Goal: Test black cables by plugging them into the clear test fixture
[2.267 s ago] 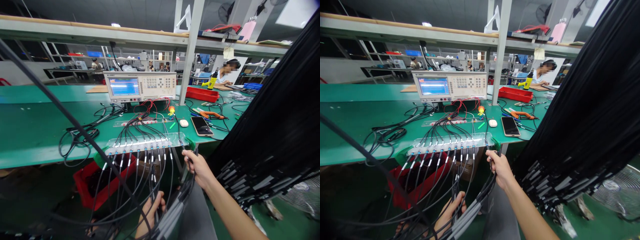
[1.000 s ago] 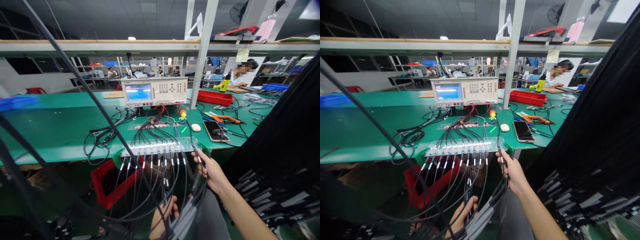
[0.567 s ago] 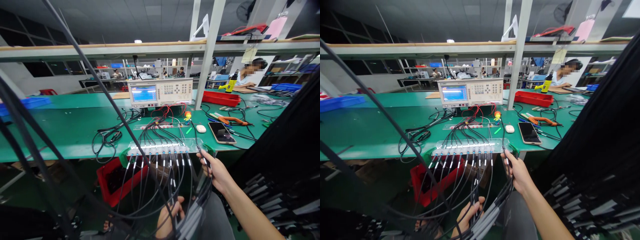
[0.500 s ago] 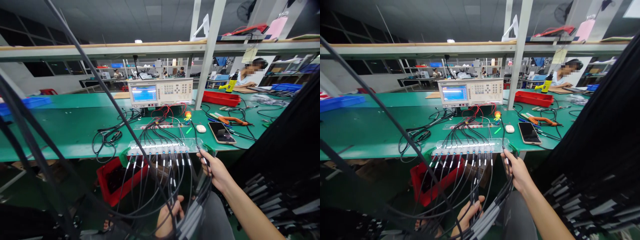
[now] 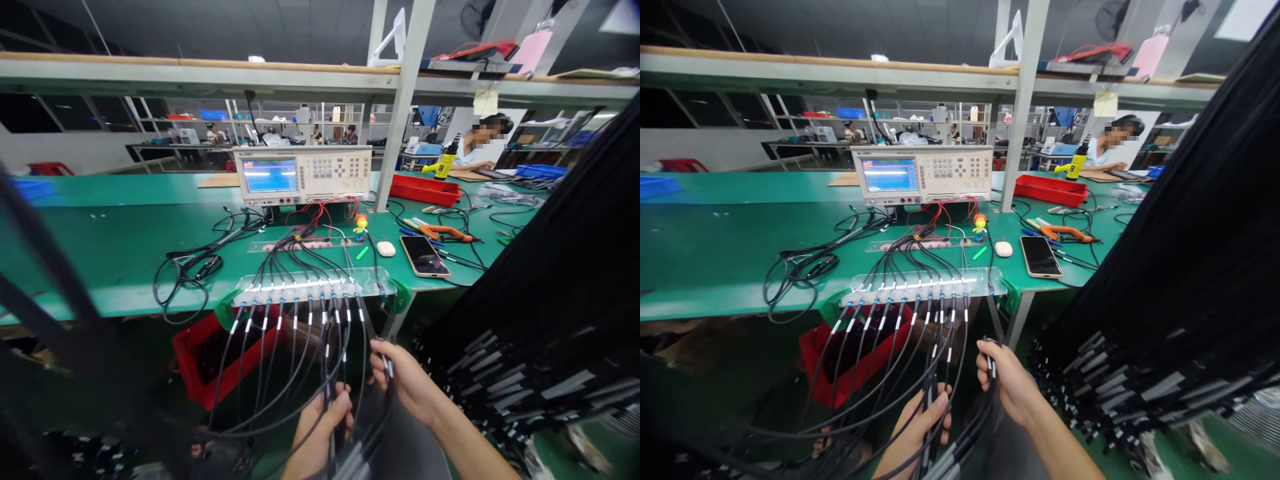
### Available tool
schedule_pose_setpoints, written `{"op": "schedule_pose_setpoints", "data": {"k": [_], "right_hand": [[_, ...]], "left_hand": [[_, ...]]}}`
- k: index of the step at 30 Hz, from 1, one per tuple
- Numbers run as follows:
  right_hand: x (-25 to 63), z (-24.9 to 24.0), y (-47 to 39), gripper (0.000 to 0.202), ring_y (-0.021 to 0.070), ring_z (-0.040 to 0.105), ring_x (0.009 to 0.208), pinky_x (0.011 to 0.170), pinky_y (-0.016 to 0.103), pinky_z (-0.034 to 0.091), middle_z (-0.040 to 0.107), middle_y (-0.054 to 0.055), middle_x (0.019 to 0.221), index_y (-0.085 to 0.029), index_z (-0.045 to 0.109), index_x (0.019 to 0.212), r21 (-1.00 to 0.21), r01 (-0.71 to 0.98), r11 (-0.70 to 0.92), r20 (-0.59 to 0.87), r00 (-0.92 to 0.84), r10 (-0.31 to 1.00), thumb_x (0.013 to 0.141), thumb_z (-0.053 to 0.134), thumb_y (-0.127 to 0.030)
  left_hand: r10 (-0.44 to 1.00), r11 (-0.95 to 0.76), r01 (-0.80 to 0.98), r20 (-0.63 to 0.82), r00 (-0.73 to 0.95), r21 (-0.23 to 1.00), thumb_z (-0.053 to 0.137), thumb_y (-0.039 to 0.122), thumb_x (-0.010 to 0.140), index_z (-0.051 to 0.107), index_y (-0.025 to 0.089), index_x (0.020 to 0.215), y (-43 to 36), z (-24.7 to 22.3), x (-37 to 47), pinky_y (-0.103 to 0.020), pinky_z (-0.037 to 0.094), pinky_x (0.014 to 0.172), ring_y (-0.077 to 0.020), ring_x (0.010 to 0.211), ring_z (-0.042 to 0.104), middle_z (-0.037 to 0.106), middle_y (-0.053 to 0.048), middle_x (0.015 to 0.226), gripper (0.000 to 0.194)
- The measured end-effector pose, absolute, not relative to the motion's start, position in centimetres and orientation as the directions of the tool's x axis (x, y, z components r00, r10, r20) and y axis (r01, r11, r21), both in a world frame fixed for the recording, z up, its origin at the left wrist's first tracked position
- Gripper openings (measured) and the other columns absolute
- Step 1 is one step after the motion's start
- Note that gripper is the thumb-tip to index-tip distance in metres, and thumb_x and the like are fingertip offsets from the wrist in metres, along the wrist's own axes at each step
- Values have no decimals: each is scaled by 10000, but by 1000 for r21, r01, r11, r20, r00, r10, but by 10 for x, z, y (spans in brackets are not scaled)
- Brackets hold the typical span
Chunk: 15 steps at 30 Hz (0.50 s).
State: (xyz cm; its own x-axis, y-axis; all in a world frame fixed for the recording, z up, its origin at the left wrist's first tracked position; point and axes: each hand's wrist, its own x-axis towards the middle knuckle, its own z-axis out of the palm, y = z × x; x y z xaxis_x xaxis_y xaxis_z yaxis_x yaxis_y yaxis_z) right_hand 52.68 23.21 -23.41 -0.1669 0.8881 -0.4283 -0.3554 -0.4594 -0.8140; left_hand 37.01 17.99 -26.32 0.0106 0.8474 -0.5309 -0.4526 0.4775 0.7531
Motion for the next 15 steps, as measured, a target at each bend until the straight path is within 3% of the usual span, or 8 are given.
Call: {"op": "schedule_pose_setpoints", "data": {"k": [5,11,13,15], "right_hand": [[521,-229,235,368,24,231,387,378,173,160,350,-100,548,-172,587,830,-872,-276,-404,-368,-174,913,743,682,-517],[513,-217,232,378,34,223,347,365,190,184,319,-109,403,-165,588,745,-953,-89,-290,-272,-171,947,754,674,-533],[513,-216,234,375,37,231,330,359,191,197,309,-109,372,-166,586,722,-956,-102,-276,-261,-140,955,758,670,-530],[515,-214,238,381,31,237,328,348,188,196,406,-84,405,-159,606,743,-957,-159,-243,-235,-68,970,757,666,-535]], "left_hand": [[878,454,-414,-476,56,789,832,518,438,710,215,712,178,-264,372,-200,439,402,-109,469,543,598,34,495,426],[871,470,-419,-485,76,777,850,474,438,715,186,721,175,-259,371,-190,441,409,-108,459,555,623,22,498,426],[858,481,-448,-510,63,753,847,473,447,724,169,739,175,-254,371,-189,470,443,-114,487,582,651,7,526,440],[818,506,-502,-574,24,701,861,433,442,726,159,743,178,-250,370,-186,495,478,-121,524,613,669,1,552,429]]}}
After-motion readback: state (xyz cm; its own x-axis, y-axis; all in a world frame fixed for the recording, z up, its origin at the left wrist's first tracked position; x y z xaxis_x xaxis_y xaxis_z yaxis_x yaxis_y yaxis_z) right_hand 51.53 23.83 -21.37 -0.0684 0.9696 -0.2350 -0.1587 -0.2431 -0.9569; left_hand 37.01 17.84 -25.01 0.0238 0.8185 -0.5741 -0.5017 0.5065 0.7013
